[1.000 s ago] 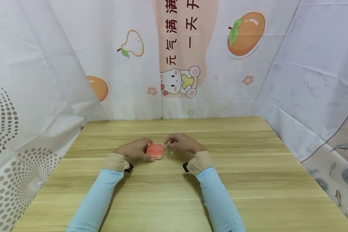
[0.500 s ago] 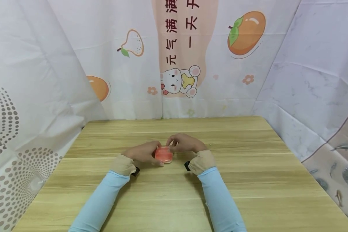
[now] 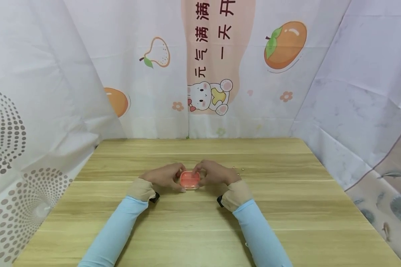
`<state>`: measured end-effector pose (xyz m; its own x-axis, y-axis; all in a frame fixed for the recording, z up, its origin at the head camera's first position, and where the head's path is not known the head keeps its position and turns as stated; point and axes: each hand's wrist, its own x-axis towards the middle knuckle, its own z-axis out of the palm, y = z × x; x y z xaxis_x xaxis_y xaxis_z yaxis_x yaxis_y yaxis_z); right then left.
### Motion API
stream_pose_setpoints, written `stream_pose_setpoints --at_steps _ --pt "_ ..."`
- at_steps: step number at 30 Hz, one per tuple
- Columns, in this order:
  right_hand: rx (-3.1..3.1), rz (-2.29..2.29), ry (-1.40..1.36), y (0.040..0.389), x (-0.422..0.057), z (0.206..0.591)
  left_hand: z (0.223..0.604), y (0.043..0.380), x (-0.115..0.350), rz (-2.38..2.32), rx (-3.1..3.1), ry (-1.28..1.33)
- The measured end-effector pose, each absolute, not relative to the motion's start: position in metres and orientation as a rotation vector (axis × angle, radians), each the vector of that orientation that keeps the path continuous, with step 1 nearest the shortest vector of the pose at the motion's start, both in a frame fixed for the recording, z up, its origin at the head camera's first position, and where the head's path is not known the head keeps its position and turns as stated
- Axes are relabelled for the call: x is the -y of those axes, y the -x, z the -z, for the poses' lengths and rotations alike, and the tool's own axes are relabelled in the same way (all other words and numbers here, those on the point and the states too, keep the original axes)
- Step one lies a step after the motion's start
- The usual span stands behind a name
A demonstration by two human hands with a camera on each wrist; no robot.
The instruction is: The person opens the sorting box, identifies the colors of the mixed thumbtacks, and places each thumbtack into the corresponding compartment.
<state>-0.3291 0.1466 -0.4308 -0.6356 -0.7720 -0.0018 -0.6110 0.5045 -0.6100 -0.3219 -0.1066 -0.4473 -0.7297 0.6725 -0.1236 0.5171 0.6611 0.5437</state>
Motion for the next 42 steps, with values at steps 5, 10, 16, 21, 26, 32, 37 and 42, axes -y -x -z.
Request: stream_pose_setpoints --at_steps 5,10,16,21,26,32,37,42 --pt "-2.501 0.869 1.196 0.329 -0.145 0.442 0.45 0.321 0.107 -0.667 -2.567 -0.944" --pt "-2.527 0.851 1.247 0.328 -0.143 0.447 0.449 0.318 0.106 -0.676 -2.564 -0.916" --pt "-2.575 0.798 1.254 0.327 -0.141 0.447 0.444 0.318 0.107 -0.695 -2.554 -0.932" --pt "-2.591 0.797 1.248 0.328 -0.141 0.445 0.444 0.322 0.108 -0.699 -2.563 -0.945" --pt "-2.559 0.82 1.254 0.327 -0.141 0.444 0.448 0.325 0.109 -0.685 -2.57 -0.951" --pt "-2.567 0.808 1.247 0.326 -0.142 0.443 0.45 0.326 0.108 -0.661 -2.583 -0.947" --pt "-2.584 0.793 1.24 0.326 -0.143 0.444 0.45 0.326 0.107 -0.68 -2.574 -0.952" --pt "-2.63 0.769 1.226 0.327 -0.144 0.443 0.451 0.326 0.107 -0.708 -2.564 -0.962"
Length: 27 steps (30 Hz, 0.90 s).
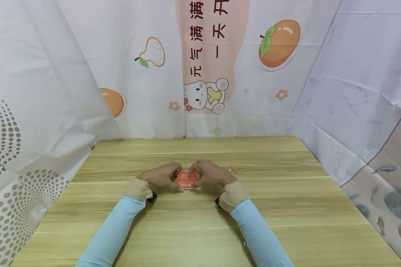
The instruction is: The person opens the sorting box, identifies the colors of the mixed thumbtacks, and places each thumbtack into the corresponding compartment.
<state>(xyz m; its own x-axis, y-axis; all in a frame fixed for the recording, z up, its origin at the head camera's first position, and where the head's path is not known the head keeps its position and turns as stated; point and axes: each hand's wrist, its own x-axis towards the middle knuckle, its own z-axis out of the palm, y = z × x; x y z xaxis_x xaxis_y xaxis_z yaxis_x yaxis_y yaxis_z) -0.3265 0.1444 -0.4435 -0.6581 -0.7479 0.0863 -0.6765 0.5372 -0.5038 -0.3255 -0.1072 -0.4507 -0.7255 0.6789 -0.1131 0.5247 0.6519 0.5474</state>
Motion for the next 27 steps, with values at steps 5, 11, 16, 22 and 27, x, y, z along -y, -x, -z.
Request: stream_pose_setpoints --at_steps 5,11,16,22,27 --pt "-2.618 0.828 1.205 0.3268 -0.1458 0.4409 0.4517 0.3259 0.1083 -0.726 -2.555 -0.954" --pt "-2.605 0.853 1.198 0.3264 -0.147 0.4391 0.4538 0.3272 0.1096 -0.738 -2.555 -0.927" --pt "-2.588 0.887 1.198 0.3262 -0.1475 0.4368 0.4552 0.328 0.1107 -0.76 -2.548 -0.914" --pt "-2.588 0.88 1.178 0.3267 -0.1475 0.437 0.4538 0.3265 0.1114 -0.783 -2.533 -0.895" --pt "-2.605 0.861 1.165 0.3281 -0.1466 0.438 0.4508 0.3261 0.113 -0.823 -2.509 -0.893"
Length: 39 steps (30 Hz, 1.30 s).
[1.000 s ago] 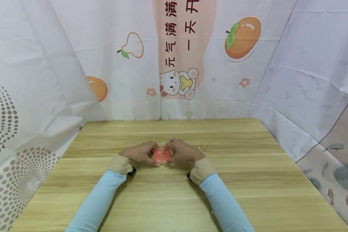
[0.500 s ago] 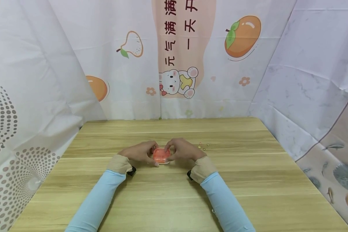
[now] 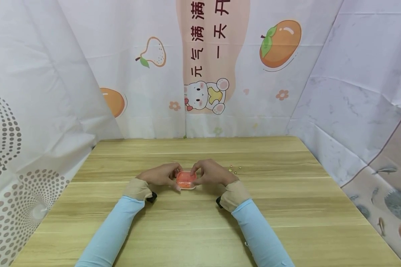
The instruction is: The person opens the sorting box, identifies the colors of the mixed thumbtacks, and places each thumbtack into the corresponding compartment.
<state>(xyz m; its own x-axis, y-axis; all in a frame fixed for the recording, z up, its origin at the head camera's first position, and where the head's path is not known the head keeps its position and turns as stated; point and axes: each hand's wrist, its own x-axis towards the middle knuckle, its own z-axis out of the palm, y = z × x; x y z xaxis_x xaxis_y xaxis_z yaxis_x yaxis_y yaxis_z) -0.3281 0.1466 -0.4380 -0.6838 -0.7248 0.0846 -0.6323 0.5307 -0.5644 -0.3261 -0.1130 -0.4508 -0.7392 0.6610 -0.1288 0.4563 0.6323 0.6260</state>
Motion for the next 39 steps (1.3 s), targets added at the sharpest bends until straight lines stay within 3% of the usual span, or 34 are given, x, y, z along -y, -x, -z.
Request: stream_pose_setpoints --at_steps 39 --pt "-2.579 0.94 1.177 0.3274 -0.1518 0.4358 0.4534 0.3249 0.1135 -0.927 -2.435 -0.82"
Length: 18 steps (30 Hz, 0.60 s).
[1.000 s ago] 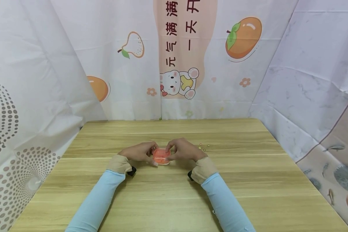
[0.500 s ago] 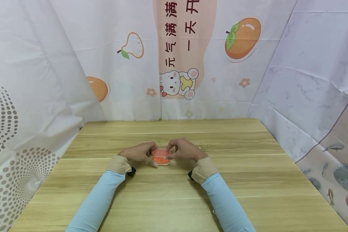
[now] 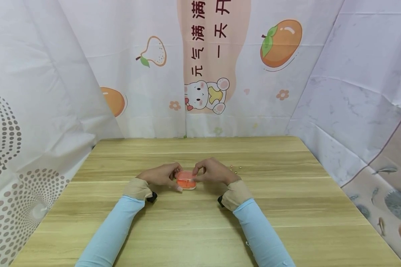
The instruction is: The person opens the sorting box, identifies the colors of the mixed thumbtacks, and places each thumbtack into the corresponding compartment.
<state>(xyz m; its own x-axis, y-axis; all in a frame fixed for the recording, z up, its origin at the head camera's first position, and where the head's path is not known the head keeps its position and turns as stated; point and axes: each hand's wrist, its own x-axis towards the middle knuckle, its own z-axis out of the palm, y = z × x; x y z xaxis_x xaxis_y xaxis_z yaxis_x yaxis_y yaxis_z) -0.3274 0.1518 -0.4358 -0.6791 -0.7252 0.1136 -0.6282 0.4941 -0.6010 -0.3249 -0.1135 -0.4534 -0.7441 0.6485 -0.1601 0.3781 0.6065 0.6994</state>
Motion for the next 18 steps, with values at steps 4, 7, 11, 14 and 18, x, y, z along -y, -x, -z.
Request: stream_pose_setpoints --at_steps 4,7,11,14,18 --pt "-2.588 0.935 1.18 0.329 -0.1526 0.4371 0.4526 0.3245 0.1133 -0.924 -2.431 -0.811" --pt "-2.597 0.933 1.182 0.3296 -0.153 0.4384 0.4527 0.3241 0.1136 -0.925 -2.427 -0.814" --pt "-2.619 0.936 1.178 0.3296 -0.1533 0.4387 0.4509 0.3228 0.1134 -0.928 -2.427 -0.822" --pt "-2.633 0.94 1.164 0.3298 -0.1536 0.4384 0.4497 0.3222 0.113 -0.91 -2.44 -0.828" --pt "-2.632 0.952 1.157 0.3304 -0.1545 0.4382 0.4504 0.3228 0.1131 -0.891 -2.449 -0.827"
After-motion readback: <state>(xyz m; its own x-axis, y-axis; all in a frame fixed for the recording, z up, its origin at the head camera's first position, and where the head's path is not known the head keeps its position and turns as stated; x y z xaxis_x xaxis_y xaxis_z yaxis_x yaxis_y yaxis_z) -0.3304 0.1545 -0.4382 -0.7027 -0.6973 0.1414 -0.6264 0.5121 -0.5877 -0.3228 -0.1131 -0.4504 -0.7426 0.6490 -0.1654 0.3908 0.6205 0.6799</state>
